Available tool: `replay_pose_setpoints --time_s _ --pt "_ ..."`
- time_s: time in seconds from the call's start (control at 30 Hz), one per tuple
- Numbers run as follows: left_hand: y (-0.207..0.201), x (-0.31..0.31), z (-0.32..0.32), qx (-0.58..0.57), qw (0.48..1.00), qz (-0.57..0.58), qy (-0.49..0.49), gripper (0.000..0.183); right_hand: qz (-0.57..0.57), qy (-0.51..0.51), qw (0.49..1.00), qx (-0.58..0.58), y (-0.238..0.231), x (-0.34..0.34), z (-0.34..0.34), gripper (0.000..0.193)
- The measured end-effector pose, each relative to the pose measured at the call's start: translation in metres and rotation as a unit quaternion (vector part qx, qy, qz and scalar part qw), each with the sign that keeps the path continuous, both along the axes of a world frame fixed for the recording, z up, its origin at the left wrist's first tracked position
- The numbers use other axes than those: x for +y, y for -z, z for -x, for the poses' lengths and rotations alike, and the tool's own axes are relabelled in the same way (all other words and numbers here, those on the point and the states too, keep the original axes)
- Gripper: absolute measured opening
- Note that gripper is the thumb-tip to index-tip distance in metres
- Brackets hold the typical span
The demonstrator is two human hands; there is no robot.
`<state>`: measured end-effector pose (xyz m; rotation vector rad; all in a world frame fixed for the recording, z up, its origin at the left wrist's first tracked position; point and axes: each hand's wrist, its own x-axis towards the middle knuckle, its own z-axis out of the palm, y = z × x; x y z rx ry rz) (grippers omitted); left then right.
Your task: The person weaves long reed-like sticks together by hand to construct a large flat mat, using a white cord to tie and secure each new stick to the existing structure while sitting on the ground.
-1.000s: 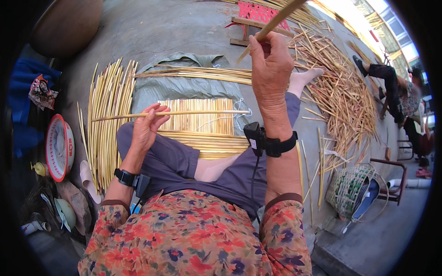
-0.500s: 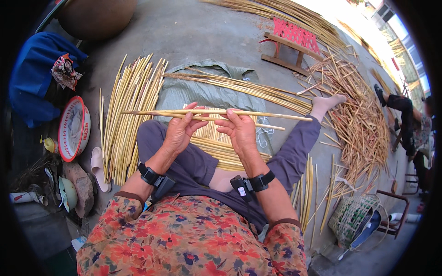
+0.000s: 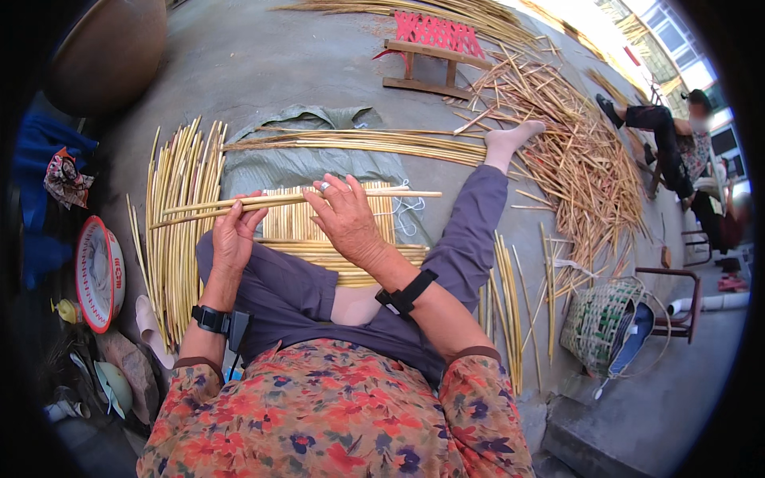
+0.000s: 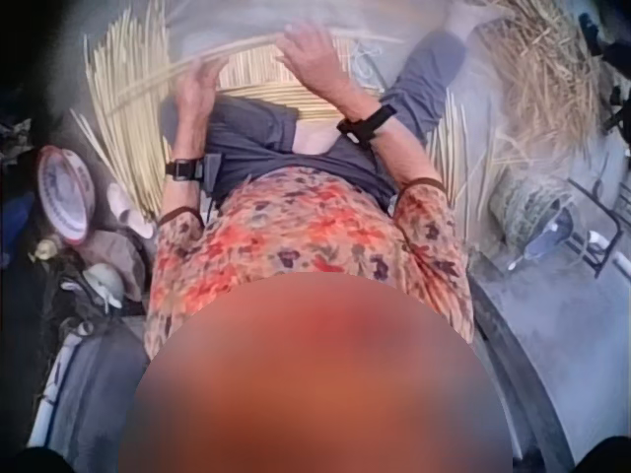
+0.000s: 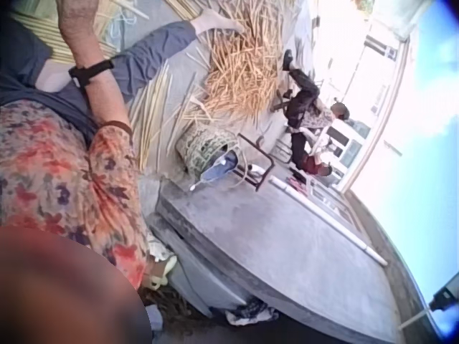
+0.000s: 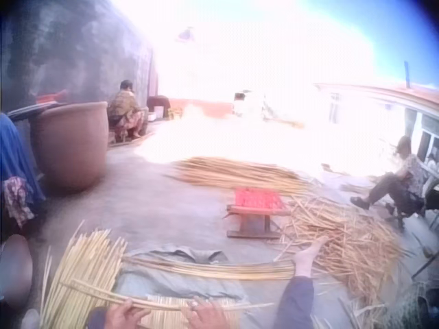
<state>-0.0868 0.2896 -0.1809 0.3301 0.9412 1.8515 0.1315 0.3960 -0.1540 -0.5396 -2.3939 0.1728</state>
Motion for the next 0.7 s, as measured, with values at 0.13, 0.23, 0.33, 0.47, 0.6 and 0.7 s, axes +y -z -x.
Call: replay_pose_setpoints --time_s 0.13,0.23,0.33,0.47,0.6,0.7 --pt "-0.004 -0.008 0.003 0.024 0.999 0.01 0.023 0.02 0.078 -0.033 0.995 -0.059 0.015 0.009 0.006 0.032" --pt "-0.006 -0.014 0.008 0.026 0.999 0.021 0.036 0.022 0.206 -0.033 0.977 -0.054 0.019 0.011 0.009 0.02" --pt "-0.002 -0.015 0.013 0.022 0.998 0.004 0.054 0.022 0.273 -0.076 0.958 -0.052 0.02 0.013 0.013 0.02" --pt "0.004 -0.014 0.016 0.007 0.998 -0.007 0.061 0.022 0.291 -0.067 0.952 -0.062 0.02 0.016 0.017 0.02" --pt "0.006 -0.014 0.018 0.011 0.997 -0.014 0.072 0.022 0.314 -0.096 0.944 -0.043 0.019 0.015 0.018 0.018" --pt "0.005 -0.015 0.019 0.022 0.996 -0.018 0.079 0.023 0.298 -0.071 0.95 -0.059 0.017 0.013 0.018 0.019"
